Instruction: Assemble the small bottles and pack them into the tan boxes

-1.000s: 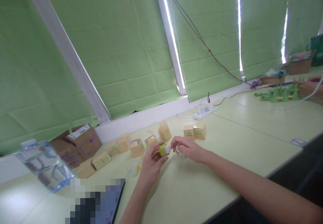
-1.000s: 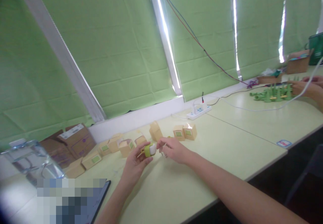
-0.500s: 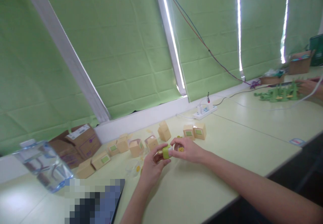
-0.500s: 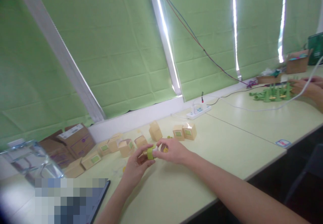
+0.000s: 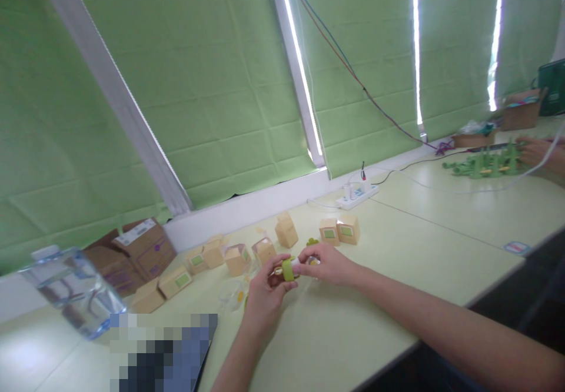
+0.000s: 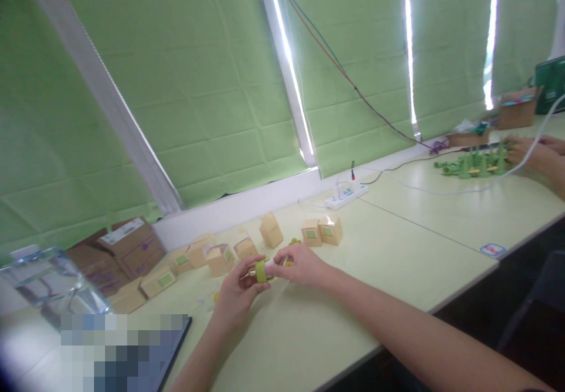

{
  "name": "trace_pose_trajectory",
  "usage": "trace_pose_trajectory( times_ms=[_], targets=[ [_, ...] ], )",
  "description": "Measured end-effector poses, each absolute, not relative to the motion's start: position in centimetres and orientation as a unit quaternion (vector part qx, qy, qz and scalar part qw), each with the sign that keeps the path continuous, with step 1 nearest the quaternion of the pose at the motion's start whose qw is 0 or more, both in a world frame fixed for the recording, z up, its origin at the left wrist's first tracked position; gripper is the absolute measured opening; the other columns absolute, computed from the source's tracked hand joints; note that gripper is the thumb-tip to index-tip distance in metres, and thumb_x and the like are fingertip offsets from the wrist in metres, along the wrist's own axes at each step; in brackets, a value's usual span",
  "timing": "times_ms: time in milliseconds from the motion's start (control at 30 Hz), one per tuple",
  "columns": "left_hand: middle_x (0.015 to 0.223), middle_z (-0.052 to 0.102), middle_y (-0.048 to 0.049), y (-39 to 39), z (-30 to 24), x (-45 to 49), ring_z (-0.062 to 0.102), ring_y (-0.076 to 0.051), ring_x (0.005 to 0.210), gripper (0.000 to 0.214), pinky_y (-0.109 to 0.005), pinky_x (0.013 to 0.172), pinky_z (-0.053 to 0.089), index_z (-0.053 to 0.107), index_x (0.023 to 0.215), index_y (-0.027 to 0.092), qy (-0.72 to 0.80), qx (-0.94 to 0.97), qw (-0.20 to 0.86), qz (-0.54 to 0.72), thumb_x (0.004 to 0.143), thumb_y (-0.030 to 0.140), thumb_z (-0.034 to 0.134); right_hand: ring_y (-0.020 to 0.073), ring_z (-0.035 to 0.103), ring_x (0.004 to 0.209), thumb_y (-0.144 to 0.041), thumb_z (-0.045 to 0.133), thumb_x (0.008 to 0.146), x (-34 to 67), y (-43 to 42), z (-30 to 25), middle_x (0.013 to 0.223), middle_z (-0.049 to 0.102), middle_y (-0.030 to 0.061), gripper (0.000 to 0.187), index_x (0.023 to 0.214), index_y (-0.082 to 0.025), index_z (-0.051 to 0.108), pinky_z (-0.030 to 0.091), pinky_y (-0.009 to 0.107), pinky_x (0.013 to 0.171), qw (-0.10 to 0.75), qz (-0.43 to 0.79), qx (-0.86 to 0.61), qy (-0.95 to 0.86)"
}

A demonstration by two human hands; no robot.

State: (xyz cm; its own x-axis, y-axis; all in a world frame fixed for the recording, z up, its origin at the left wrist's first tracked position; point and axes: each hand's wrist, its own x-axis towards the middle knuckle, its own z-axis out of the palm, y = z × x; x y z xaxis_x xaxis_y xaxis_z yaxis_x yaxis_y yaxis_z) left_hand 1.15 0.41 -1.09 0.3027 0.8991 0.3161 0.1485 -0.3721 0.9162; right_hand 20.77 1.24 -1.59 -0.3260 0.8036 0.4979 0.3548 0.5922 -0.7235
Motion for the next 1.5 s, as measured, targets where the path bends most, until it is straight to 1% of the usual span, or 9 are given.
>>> trace_pose_trajectory(
  times_ms=[167,367,533,700,867,1033,1200,1367,1500],
  targets=[
    [0.093,0.071,-0.0029,0.3,-1.2,1.3,0.068,-0.019,0.087,0.046,-0.029,0.078,0.052,0.058,0.113,0.020,0.379,0.720,0.379,0.441,0.069,0.010,0.066,0.0144,0.059,0.067,-0.041,0.067,0.079,20.7,1.0,-1.3,0.071,0.069,0.0015,0.026,0.077,-0.016,0.070,0.041,0.024,0.063,0.443,0.223,-0.407,-0.767],
    [0.104,0.071,-0.0058,-0.1,-1.2,1.7,0.068,-0.020,0.095,0.046,-0.032,0.085,0.051,0.056,0.118,0.021,0.370,0.733,0.365,0.438,0.074,0.011,0.063,0.0147,0.062,0.069,-0.037,0.068,0.076,20.8,1.1,-1.4,0.076,0.072,0.0020,0.021,0.078,-0.016,0.070,0.043,0.023,0.065,0.458,0.205,-0.416,-0.759],
    [0.106,0.070,-0.0059,0.0,-1.1,1.4,0.068,-0.021,0.095,0.045,-0.033,0.086,0.052,0.056,0.117,0.021,0.376,0.739,0.371,0.419,0.074,0.014,0.067,0.0151,0.063,0.071,-0.037,0.064,0.080,20.9,1.2,-1.6,0.077,0.072,0.0024,0.023,0.081,-0.016,0.072,0.043,0.023,0.065,0.438,0.211,-0.414,-0.769],
    [0.110,0.067,-0.0068,0.6,-0.7,1.0,0.067,-0.021,0.098,0.047,-0.034,0.089,0.052,0.053,0.117,0.021,0.352,0.713,0.401,0.455,0.075,0.023,0.072,0.0151,0.062,0.074,-0.032,0.054,0.089,21.3,1.3,-1.4,0.081,0.071,0.0026,0.024,0.089,-0.016,0.072,0.044,0.024,0.067,0.459,0.229,-0.389,-0.765],
    [0.111,0.065,-0.0068,1.1,-0.8,0.7,0.067,-0.020,0.099,0.055,-0.031,0.086,0.052,0.048,0.117,0.023,0.336,0.674,0.444,0.486,0.072,0.027,0.078,0.0163,0.063,0.078,-0.034,0.056,0.089,21.5,1.1,-1.1,0.085,0.071,0.0038,0.023,0.092,-0.016,0.071,0.045,0.025,0.070,0.477,0.228,-0.386,-0.755],
    [0.106,0.060,-0.0018,0.8,-1.0,0.9,0.067,-0.017,0.091,0.056,-0.027,0.078,0.053,0.044,0.111,0.026,0.323,0.658,0.455,0.506,0.068,0.027,0.081,0.0166,0.064,0.080,-0.040,0.066,0.083,21.4,0.6,-1.0,0.090,0.072,0.0034,0.028,0.101,-0.019,0.069,0.046,0.025,0.071,0.446,0.235,-0.372,-0.779],
    [0.106,0.058,-0.0022,0.4,-0.4,1.0,0.066,-0.016,0.090,0.061,-0.029,0.080,0.053,0.045,0.122,0.026,0.321,0.689,0.439,0.478,0.072,0.027,0.079,0.0176,0.067,0.086,-0.040,0.067,0.083,21.3,0.4,-0.9,0.094,0.074,0.0028,0.028,0.104,-0.021,0.070,0.047,0.026,0.075,0.427,0.251,-0.336,-0.801],
    [0.097,0.064,-0.0017,0.7,-0.5,0.8,0.064,-0.016,0.085,0.050,-0.025,0.073,0.051,0.055,0.108,0.021,0.365,0.711,0.377,0.468,0.065,0.023,0.082,0.0192,0.067,0.088,-0.036,0.063,0.085,21.3,0.6,-0.9,0.095,0.075,0.0048,0.025,0.101,-0.019,0.073,0.049,0.029,0.080,0.463,0.244,-0.355,-0.774],
    [0.096,0.064,-0.0006,0.6,-0.8,1.1,0.065,-0.016,0.087,0.046,-0.027,0.078,0.050,0.055,0.101,0.021,0.375,0.717,0.349,0.473,0.063,0.018,0.082,0.0204,0.068,0.087,-0.037,0.065,0.083,21.3,0.7,-1.1,0.095,0.076,0.0051,0.030,0.105,-0.019,0.073,0.049,0.030,0.079,0.456,0.246,-0.373,-0.770]
  ],
)
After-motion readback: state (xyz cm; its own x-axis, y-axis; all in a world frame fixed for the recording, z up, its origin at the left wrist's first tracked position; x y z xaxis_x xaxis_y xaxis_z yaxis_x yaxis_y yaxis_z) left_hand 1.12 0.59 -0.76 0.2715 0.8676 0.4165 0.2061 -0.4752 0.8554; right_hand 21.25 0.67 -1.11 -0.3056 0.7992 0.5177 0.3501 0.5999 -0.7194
